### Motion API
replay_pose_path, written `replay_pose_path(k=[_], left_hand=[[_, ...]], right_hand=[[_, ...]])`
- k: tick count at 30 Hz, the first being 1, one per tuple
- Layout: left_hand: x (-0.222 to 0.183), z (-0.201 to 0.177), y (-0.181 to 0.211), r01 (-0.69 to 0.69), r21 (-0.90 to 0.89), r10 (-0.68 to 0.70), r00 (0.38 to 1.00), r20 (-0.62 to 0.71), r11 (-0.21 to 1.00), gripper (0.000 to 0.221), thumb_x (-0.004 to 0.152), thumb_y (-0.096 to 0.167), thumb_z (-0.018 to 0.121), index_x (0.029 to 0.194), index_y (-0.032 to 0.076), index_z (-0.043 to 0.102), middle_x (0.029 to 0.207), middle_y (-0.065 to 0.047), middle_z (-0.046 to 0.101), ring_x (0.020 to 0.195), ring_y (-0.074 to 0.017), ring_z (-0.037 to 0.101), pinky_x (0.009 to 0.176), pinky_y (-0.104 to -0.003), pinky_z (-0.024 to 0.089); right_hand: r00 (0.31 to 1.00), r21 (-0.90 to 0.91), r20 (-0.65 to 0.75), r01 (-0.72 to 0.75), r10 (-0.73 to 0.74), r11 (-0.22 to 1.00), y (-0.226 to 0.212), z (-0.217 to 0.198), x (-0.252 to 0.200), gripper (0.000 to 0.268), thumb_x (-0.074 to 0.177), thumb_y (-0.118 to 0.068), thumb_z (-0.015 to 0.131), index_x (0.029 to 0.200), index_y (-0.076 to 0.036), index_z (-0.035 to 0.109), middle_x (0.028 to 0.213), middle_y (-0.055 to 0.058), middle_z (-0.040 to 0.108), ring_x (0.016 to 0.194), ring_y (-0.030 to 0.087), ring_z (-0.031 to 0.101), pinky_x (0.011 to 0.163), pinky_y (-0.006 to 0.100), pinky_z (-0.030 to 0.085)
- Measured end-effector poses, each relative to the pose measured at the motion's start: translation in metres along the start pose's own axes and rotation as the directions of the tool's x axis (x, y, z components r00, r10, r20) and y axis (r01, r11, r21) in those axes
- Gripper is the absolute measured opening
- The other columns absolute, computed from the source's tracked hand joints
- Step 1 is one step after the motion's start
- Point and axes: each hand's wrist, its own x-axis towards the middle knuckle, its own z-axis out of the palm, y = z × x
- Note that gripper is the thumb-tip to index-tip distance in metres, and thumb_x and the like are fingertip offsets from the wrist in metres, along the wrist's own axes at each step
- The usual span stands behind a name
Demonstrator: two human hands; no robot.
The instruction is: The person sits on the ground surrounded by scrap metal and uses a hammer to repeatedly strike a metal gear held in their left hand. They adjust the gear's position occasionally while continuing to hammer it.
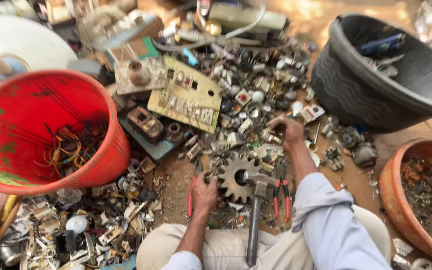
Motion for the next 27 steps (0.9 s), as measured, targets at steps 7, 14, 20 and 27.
replay_pose_path(k=[7,14,20,27], left_hand=[[-0.022,-0.009,-0.006,-0.176,0.042,0.179,0.981,-0.079,0.983,0.038,0.095,0.029,0.064,0.127,0.009,0.068,0.114,-0.012,0.075,0.095,-0.0224,0.072,0.084,-0.040,0.059],[-0.059,0.001,-0.006,-0.362,-0.056,0.362,0.932,-0.023,0.930,0.035,0.096,0.027,0.069,0.122,0.004,0.075,0.099,-0.014,0.075,0.081,-0.0215,0.075,0.071,-0.034,0.062],[-0.091,0.034,0.033,-0.342,-0.295,0.357,0.934,-0.001,0.892,0.032,0.100,0.021,0.065,0.129,0.008,0.069,0.100,-0.009,0.074,0.084,-0.0167,0.067,0.072,-0.033,0.060],[-0.085,0.086,0.036,-0.225,-0.593,0.308,0.950,0.042,0.773,0.022,0.098,0.012,0.062,0.107,-0.005,0.074,0.089,-0.010,0.075,0.073,-0.0149,0.070,0.066,-0.030,0.062]], right_hand=[[0.997,0.146,0.069,-0.029,0.019,0.989,0.003,0.019,-0.074,0.016,0.103,-0.011,0.055,0.108,0.001,0.063,0.100,0.018,0.068,0.072,0.020,0.065,0.065,0.031,0.059],[0.961,0.284,0.195,-0.246,0.195,0.927,0.022,0.026,-0.150,0.021,0.105,-0.021,0.052,0.120,-0.007,0.049,0.096,0.018,0.069,0.048,0.013,0.053,0.036,0.025,0.044],[0.897,0.272,0.441,-0.130,-0.003,0.954,0.038,0.026,-0.158,0.028,0.105,-0.024,0.054,0.118,0.001,0.053,0.091,0.015,0.075,0.047,0.013,0.056,0.036,0.022,0.045],[0.947,0.354,0.275,0.059,-0.165,0.933,0.069,-0.010,-0.173,0.021,0.099,-0.020,0.066,0.114,-0.008,0.061,0.088,0.007,0.070,0.054,0.010,0.058,0.043,0.023,0.046]])
